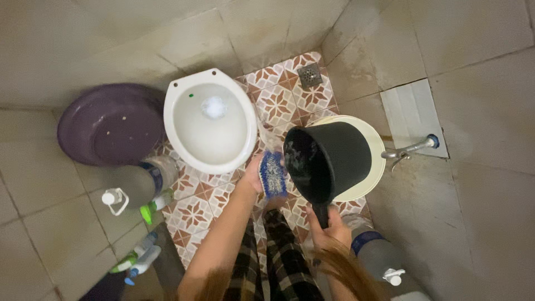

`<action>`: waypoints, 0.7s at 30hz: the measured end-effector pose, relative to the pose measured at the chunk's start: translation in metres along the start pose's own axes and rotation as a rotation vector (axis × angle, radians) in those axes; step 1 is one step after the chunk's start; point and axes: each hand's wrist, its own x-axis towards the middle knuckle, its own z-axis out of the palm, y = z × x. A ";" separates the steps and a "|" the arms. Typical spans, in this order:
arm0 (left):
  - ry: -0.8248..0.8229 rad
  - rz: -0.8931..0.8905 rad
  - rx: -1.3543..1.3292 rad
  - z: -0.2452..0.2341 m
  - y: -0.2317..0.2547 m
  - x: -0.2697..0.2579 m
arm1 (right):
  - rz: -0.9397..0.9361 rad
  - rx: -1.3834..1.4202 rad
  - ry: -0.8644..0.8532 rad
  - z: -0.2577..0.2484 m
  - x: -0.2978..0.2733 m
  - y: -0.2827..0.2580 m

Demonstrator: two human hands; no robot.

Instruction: The person organizes various toiletry items in a wall-mounted rack, picks up and pours water from a small pot onto a brush to clean it, and replaces a toothbrush in the rack.

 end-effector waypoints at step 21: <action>0.067 -0.093 -0.199 -0.081 -0.064 0.011 | -0.147 -0.321 0.031 0.040 -0.032 0.040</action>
